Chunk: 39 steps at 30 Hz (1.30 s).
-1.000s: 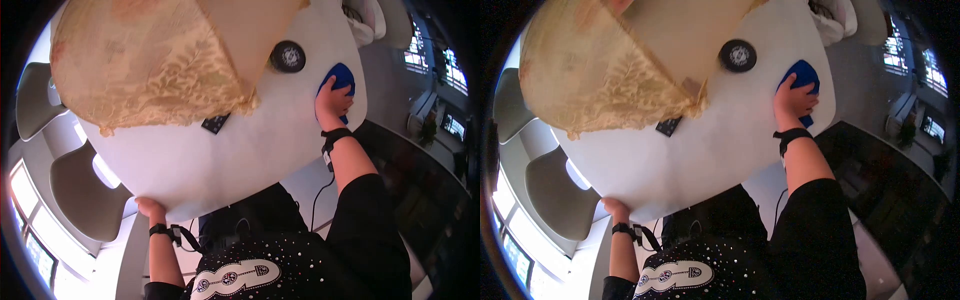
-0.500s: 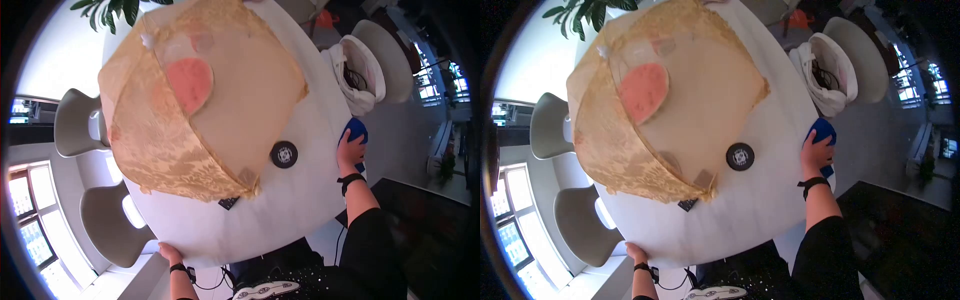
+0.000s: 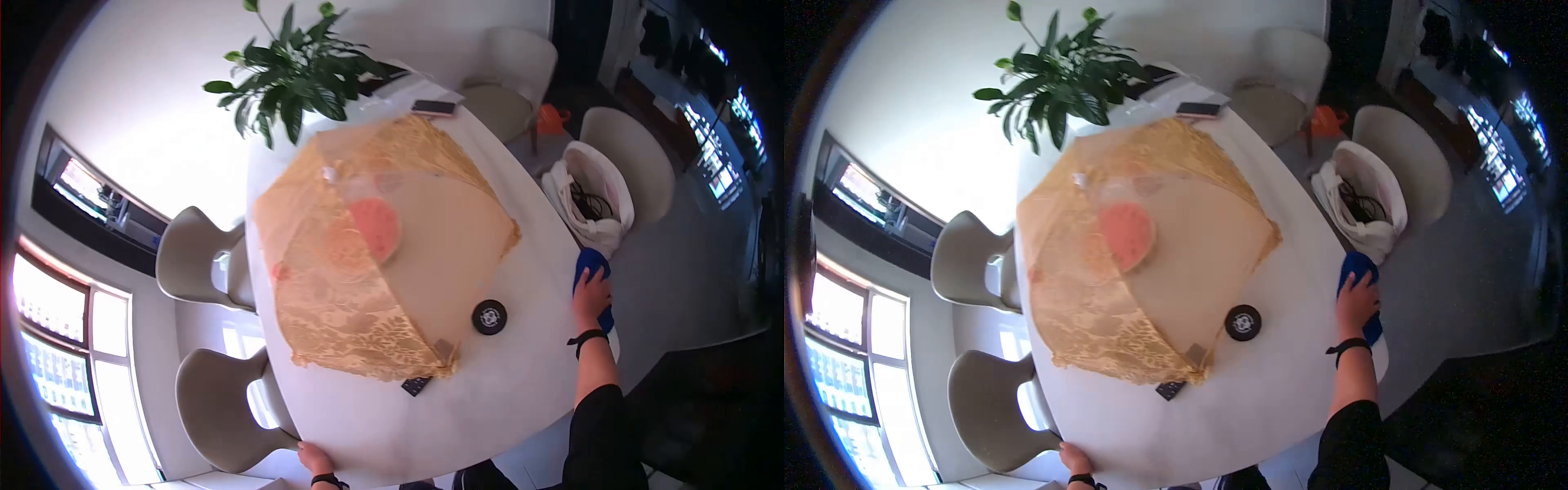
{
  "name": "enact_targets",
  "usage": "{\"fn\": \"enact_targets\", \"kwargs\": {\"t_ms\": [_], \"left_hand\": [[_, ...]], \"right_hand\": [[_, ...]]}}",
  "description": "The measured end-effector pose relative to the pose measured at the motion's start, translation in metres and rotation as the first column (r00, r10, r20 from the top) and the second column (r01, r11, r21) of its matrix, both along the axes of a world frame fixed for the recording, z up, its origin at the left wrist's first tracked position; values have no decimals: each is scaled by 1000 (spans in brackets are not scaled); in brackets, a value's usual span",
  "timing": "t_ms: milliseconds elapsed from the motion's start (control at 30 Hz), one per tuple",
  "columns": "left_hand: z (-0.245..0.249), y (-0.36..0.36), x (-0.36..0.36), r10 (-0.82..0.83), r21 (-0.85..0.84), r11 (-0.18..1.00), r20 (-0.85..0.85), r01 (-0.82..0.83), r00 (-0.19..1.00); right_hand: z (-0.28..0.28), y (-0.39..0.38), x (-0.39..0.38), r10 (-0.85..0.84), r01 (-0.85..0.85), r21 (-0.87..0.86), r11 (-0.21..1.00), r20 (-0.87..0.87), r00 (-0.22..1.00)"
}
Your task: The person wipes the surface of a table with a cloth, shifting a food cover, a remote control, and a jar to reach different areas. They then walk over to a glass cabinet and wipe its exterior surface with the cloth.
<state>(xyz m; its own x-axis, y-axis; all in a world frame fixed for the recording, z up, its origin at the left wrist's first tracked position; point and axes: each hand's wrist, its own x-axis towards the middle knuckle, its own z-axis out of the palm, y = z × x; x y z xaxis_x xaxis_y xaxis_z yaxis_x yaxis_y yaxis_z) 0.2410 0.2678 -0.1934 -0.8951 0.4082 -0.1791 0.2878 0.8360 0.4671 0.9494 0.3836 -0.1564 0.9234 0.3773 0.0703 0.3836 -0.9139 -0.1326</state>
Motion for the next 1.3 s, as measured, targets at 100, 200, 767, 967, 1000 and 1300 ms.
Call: {"fn": "enact_targets", "kwargs": {"t_ms": [100, 200, 767, 967, 1000, 1300], "left_hand": [[20, 5, 18, -14, 13, 1000, 57, 13, 998], [9, 4, 11, 56, 36, 998, 86, -60, 995], [60, -9, -10, -796, -223, 490, 280, 843, 537], [82, -7, -7, -987, -504, 47, 110, 862, 118], [82, -4, -6, -987, -538, -34, 150, 842, 56], [-13, 1, -36, -994, -465, -88, 94, 881, -49]], "right_hand": [[3, -16, -14, 83, -85, 29, 996, 72, 994], [-4, -50, -43, 158, -155, -31, 987, 195, 968], [5, -172, -383, -112, 112, 9, 994, 183, 977], [19, -178, -472, -149, 149, 4, 989, 24, 988], [21, -179, -482, -143, 143, 22, 989, 11, 990], [24, -182, -484, -108, 112, 82, 990, -51, 993]]}}
